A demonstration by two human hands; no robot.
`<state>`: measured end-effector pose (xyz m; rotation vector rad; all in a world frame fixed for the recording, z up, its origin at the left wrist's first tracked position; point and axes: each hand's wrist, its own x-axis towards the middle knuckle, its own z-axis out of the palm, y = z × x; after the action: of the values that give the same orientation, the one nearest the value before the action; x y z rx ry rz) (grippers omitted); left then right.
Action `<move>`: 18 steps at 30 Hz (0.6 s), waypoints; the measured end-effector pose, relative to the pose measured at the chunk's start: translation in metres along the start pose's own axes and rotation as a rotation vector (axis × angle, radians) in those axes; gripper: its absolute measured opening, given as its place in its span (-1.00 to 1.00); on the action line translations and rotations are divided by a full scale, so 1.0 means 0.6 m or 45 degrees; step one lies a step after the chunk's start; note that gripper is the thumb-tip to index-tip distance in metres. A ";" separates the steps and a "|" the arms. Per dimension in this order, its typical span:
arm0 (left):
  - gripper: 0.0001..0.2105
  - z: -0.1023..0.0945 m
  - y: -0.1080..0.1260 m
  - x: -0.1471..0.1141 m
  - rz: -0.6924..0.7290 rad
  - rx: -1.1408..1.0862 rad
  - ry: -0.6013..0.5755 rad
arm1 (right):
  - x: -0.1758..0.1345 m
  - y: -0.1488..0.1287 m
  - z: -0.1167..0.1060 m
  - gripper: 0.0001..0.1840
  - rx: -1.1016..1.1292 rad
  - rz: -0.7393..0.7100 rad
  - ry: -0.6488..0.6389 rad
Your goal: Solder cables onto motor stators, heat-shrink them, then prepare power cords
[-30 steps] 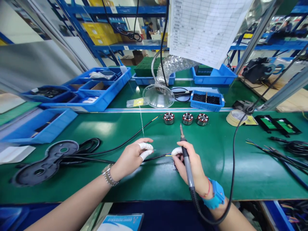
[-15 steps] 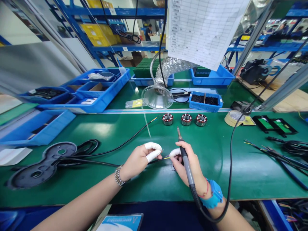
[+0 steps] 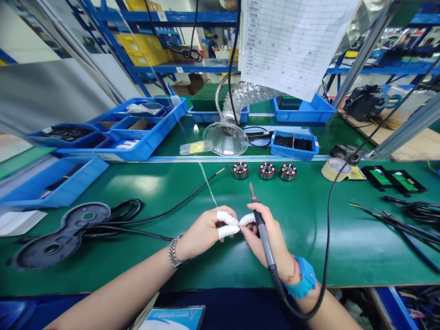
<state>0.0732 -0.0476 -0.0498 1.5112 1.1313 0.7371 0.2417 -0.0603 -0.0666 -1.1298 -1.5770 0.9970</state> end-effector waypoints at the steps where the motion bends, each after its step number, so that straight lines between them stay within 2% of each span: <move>1: -0.91 -0.002 0.000 0.000 0.032 0.054 0.007 | 0.001 0.000 -0.001 -0.55 -0.017 -0.011 -0.010; 4: -0.92 -0.009 0.002 -0.002 0.146 0.226 -0.006 | 0.003 -0.001 -0.001 -0.57 -0.001 -0.048 0.013; 7: -0.88 -0.015 0.004 -0.004 0.185 0.349 -0.038 | 0.005 0.001 0.002 -0.60 0.114 -0.042 0.045; 13: -0.83 -0.013 0.007 0.000 0.089 0.308 -0.078 | -0.001 0.021 0.009 -0.59 0.147 -0.014 0.085; 18: -0.82 -0.009 0.005 0.001 0.206 0.442 -0.056 | -0.004 0.027 0.008 -0.59 0.107 -0.020 0.133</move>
<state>0.0693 -0.0448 -0.0459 1.9192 1.1556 0.6335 0.2411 -0.0594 -0.0834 -1.0924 -1.4463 0.9690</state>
